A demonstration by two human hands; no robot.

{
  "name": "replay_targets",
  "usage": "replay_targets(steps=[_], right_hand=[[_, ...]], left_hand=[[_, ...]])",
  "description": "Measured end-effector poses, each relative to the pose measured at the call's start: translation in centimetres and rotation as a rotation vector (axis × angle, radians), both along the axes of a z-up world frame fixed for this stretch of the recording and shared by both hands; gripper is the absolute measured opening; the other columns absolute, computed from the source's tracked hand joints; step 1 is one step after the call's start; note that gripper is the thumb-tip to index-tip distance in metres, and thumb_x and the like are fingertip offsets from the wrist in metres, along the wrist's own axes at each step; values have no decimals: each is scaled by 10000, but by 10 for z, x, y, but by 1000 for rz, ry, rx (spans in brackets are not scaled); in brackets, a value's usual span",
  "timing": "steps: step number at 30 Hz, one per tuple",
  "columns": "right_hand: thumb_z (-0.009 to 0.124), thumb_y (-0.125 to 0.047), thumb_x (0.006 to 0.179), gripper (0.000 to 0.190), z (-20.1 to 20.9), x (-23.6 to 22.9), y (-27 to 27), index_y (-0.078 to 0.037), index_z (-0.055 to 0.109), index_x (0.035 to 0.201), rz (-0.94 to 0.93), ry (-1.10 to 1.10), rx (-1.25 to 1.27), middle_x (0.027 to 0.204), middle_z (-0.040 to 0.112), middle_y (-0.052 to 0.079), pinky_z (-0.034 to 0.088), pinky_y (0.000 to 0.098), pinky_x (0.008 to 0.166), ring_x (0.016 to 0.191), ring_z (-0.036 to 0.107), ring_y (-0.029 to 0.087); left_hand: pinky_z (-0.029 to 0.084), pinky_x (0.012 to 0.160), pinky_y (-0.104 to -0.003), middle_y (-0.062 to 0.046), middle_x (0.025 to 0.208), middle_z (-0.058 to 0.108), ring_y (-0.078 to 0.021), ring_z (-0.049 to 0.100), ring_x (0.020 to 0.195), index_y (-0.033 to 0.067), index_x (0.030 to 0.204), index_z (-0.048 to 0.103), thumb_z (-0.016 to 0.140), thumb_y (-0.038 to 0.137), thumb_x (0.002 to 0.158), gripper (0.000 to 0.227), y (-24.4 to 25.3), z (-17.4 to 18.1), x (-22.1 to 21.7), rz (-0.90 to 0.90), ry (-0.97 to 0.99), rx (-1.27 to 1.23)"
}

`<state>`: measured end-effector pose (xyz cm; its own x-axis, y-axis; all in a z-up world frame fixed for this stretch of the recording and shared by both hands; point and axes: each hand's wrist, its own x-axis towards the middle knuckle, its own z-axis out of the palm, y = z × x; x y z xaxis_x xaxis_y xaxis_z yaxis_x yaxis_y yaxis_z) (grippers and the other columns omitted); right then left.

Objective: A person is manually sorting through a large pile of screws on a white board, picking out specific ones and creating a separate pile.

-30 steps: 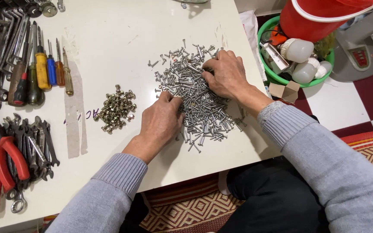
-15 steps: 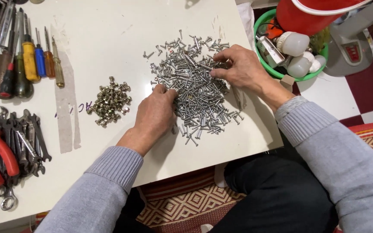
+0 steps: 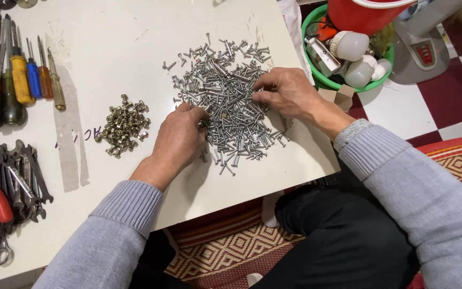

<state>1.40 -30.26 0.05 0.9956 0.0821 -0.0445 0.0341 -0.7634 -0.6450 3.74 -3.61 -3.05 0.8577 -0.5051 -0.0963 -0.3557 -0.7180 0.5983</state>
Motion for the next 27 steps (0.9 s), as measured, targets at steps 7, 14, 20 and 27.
replay_targets(steps=[7,14,20,27], right_hand=[[854,-210,855,348,19,-12,7,-30,752,1135,65,119,3,878,682,163,570,407,790,830,687,300],[789,-196,923,223,9,-12,4,-49,762,1089,84,28,17,870,717,190,584,407,760,811,716,334],[859,-270,885,332,4,-14,-21,-49,758,1113,56,-129,-48,920,713,171,557,402,721,807,695,285],[717,-723,809,750,-26,-35,5,-233,655,1372,292,-609,-370,1357,569,158,472,438,921,1205,601,356]], left_hand=[[604,893,-498,-228,1191,659,-409,682,1101,30,1150,739,690,-32,870,290,3,6,-4,-19,48,27],[592,918,-524,-240,1236,653,-440,662,1145,13,1164,731,685,-41,868,305,4,7,-5,-31,63,5],[603,880,-508,-230,1116,680,-410,703,1048,10,1144,740,702,17,890,257,14,24,-9,-42,21,70],[625,764,-500,-197,904,748,-373,757,879,72,1057,781,737,106,861,204,40,39,-17,-68,69,338]])
